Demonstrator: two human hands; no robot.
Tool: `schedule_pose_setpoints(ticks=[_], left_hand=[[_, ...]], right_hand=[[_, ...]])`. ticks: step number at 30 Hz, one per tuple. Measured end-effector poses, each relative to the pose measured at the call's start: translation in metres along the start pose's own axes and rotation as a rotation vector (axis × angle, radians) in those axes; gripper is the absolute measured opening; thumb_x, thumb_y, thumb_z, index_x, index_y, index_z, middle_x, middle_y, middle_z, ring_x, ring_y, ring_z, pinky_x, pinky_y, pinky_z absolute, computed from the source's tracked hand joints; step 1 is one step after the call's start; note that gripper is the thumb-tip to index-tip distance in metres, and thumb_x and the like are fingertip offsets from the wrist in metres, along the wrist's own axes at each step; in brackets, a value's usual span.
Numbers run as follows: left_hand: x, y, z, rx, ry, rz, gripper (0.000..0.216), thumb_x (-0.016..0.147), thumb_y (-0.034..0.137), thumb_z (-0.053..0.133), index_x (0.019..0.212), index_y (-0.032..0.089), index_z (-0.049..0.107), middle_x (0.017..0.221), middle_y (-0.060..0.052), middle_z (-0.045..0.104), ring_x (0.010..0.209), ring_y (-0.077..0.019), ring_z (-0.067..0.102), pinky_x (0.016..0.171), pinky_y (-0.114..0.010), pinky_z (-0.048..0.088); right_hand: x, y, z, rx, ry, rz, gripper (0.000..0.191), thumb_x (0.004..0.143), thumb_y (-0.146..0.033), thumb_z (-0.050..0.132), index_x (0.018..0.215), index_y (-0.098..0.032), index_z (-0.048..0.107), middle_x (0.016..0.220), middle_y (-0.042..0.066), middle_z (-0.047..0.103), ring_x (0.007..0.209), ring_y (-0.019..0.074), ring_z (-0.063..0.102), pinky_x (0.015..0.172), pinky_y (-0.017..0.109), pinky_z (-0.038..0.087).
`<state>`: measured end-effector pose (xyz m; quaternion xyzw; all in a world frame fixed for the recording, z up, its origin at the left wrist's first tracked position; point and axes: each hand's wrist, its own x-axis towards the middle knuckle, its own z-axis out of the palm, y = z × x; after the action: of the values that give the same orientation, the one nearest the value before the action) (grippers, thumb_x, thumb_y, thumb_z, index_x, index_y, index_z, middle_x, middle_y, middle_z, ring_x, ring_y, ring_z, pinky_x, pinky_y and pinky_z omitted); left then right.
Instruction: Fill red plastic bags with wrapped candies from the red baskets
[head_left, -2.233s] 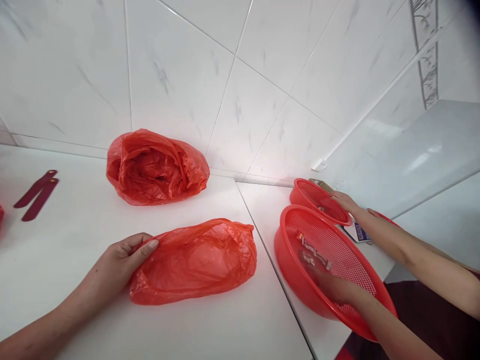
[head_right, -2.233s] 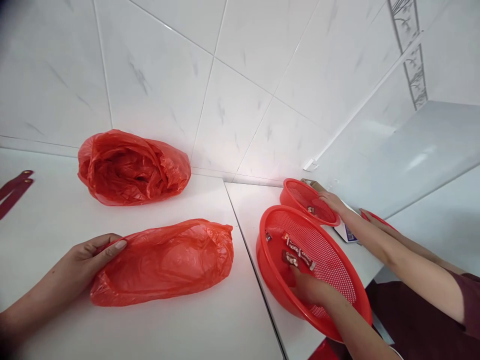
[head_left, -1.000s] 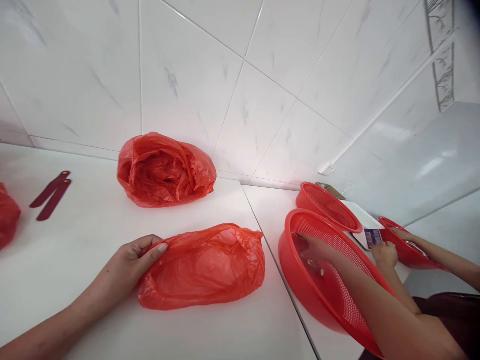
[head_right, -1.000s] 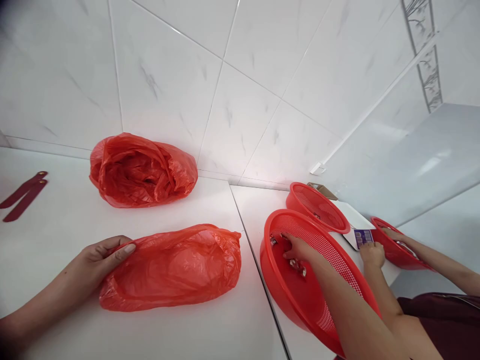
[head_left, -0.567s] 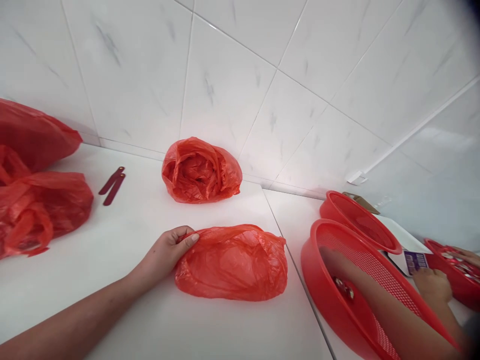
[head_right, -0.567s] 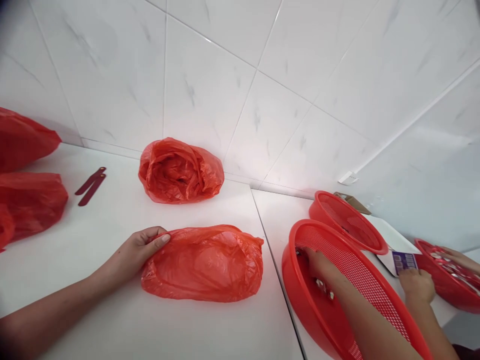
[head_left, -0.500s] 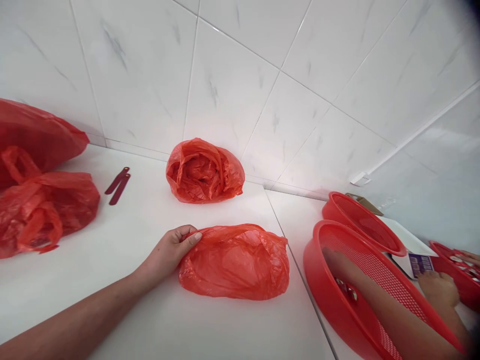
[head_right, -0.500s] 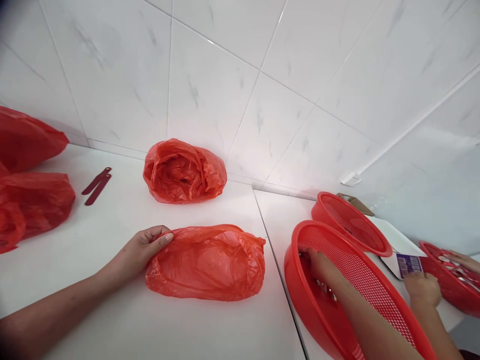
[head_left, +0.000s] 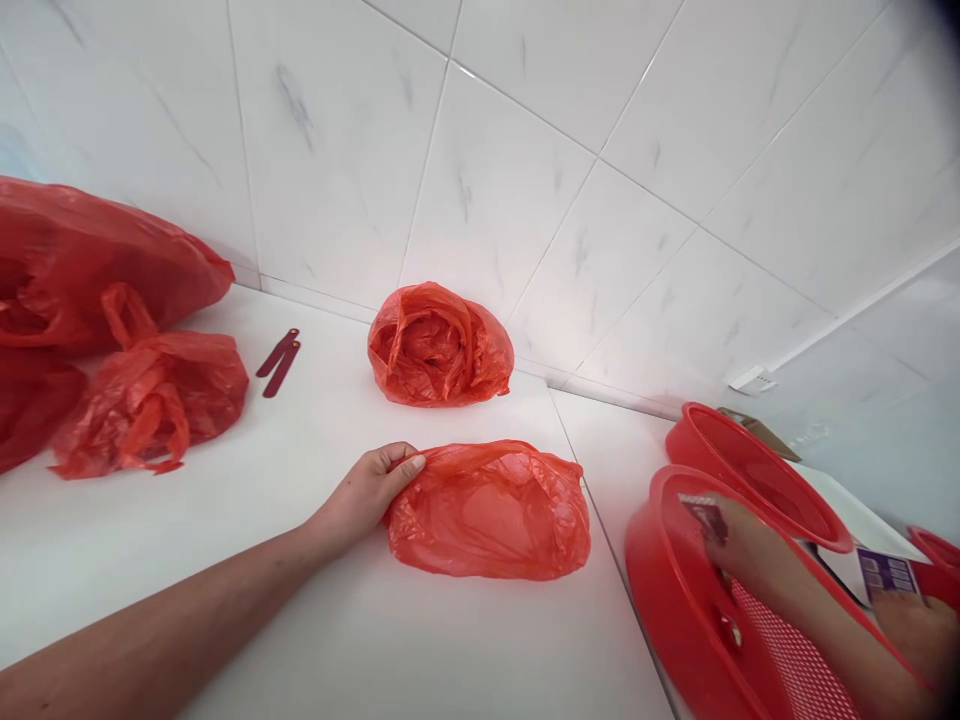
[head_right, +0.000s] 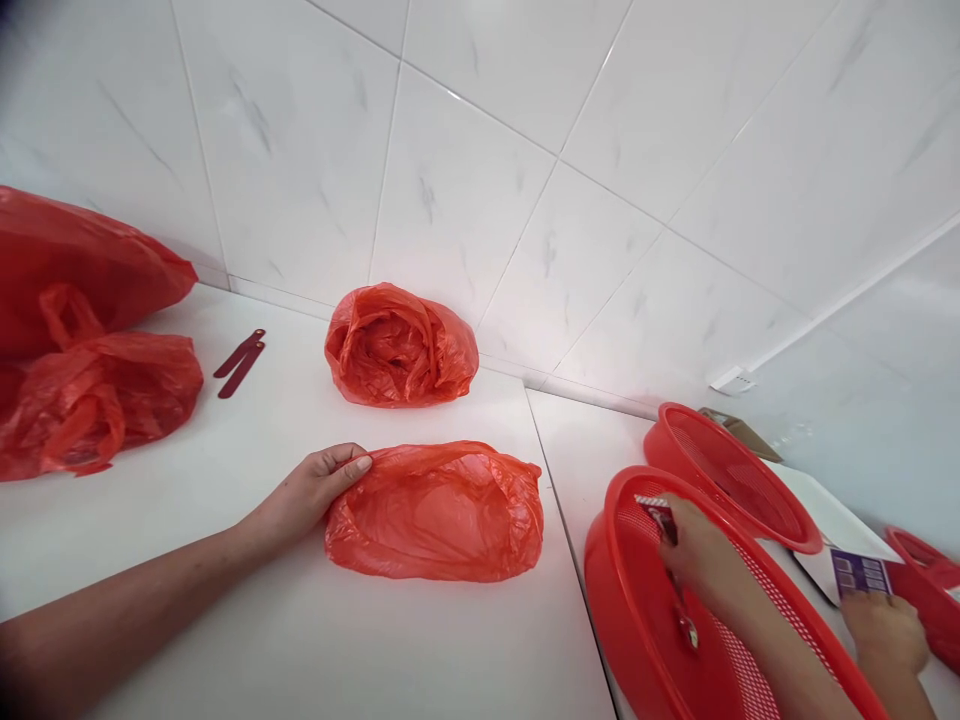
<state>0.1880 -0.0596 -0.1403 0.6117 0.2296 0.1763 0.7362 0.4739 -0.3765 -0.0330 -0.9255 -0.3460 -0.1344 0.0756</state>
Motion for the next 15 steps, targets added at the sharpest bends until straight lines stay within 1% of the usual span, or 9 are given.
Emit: schedule_pose_setpoints(ticks=[2, 3, 5, 6, 8, 10, 11, 13, 15], left_hand=[[0.0, -0.001, 0.0, 0.0, 0.004, 0.008, 0.036, 0.081, 0.053, 0.055, 0.074, 0.018, 0.053, 0.06, 0.004, 0.05, 0.05, -0.0091, 0.042, 0.046, -0.019, 0.032], [0.0, -0.001, 0.0, -0.003, 0.003, 0.013, 0.036, 0.081, 0.053, 0.055, 0.074, 0.018, 0.053, 0.061, 0.004, 0.05, 0.05, -0.009, 0.042, 0.047, -0.019, 0.033], [0.0, -0.001, 0.0, -0.011, -0.004, 0.014, 0.036, 0.082, 0.053, 0.054, 0.075, 0.018, 0.052, 0.06, 0.005, 0.05, 0.05, -0.0086, 0.042, 0.047, -0.019, 0.033], [0.0, -0.001, 0.0, -0.012, -0.005, 0.011, 0.036, 0.082, 0.054, 0.054, 0.075, 0.018, 0.052, 0.06, 0.005, 0.05, 0.05, -0.0085, 0.042, 0.047, -0.019, 0.033], [-0.001, -0.001, 0.0, -0.01, -0.002, 0.002, 0.037, 0.082, 0.054, 0.054, 0.075, 0.018, 0.051, 0.06, 0.005, 0.05, 0.049, -0.0084, 0.043, 0.046, -0.019, 0.033], [-0.001, -0.001, 0.0, -0.014, -0.001, 0.001, 0.037, 0.082, 0.054, 0.054, 0.075, 0.018, 0.051, 0.06, 0.005, 0.051, 0.049, -0.0084, 0.043, 0.046, -0.019, 0.034], [-0.001, -0.001, 0.0, -0.021, -0.006, 0.004, 0.037, 0.082, 0.054, 0.054, 0.076, 0.018, 0.051, 0.06, 0.005, 0.052, 0.049, -0.0084, 0.044, 0.046, -0.019, 0.034], [-0.001, -0.002, -0.001, -0.034, -0.016, 0.01, 0.037, 0.082, 0.054, 0.054, 0.076, 0.018, 0.051, 0.06, 0.004, 0.053, 0.049, -0.0086, 0.044, 0.046, -0.019, 0.035], [-0.001, -0.003, -0.001, -0.041, -0.02, 0.015, 0.037, 0.082, 0.054, 0.053, 0.076, 0.018, 0.051, 0.06, 0.004, 0.054, 0.049, -0.009, 0.046, 0.046, -0.019, 0.036]], right_hand=[[0.006, -0.013, -0.016, 0.022, -0.06, -0.037, 0.018, 0.08, -0.018, 0.049, 0.095, -0.024, 0.058, 0.098, 0.01, 0.063, 0.079, 0.0207, 0.064, 0.061, 0.03, 0.048], [0.007, -0.026, -0.022, 0.026, -0.038, -0.065, 0.021, 0.081, -0.019, 0.048, 0.1, -0.024, 0.056, 0.108, 0.011, 0.06, 0.086, 0.0208, 0.063, 0.064, 0.03, 0.048], [0.006, -0.059, -0.029, 0.084, 0.024, -0.174, 0.023, 0.084, -0.019, 0.047, 0.105, -0.027, 0.051, 0.116, 0.009, 0.056, 0.093, 0.0193, 0.06, 0.069, 0.029, 0.049], [0.004, -0.079, -0.028, 0.132, -0.009, -0.249, 0.024, 0.085, -0.016, 0.045, 0.105, -0.028, 0.05, 0.117, 0.007, 0.054, 0.095, 0.0179, 0.06, 0.071, 0.028, 0.05], [-0.002, -0.12, -0.019, 0.165, -0.111, -0.445, 0.031, 0.08, -0.007, 0.043, 0.1, -0.029, 0.051, 0.116, 0.003, 0.053, 0.094, 0.0161, 0.059, 0.071, 0.027, 0.05], [-0.008, -0.155, -0.002, 0.159, -0.215, -0.629, 0.04, 0.076, 0.002, 0.038, 0.1, -0.028, 0.052, 0.111, 0.002, 0.054, 0.097, 0.0153, 0.056, 0.072, 0.026, 0.05], [-0.009, -0.168, 0.009, 0.134, -0.244, -0.711, 0.042, 0.075, 0.004, 0.037, 0.099, -0.027, 0.053, 0.108, 0.003, 0.054, 0.097, 0.0156, 0.055, 0.073, 0.026, 0.049], [-0.009, -0.187, 0.029, 0.068, -0.274, -0.835, 0.044, 0.074, 0.007, 0.038, 0.1, -0.025, 0.054, 0.102, 0.004, 0.055, 0.092, 0.0169, 0.055, 0.066, 0.026, 0.048], [-0.005, -0.195, 0.042, 0.04, -0.278, -0.895, 0.049, 0.073, 0.006, 0.041, 0.108, -0.025, 0.054, 0.104, 0.005, 0.054, 0.092, 0.0178, 0.055, 0.063, 0.026, 0.047]])
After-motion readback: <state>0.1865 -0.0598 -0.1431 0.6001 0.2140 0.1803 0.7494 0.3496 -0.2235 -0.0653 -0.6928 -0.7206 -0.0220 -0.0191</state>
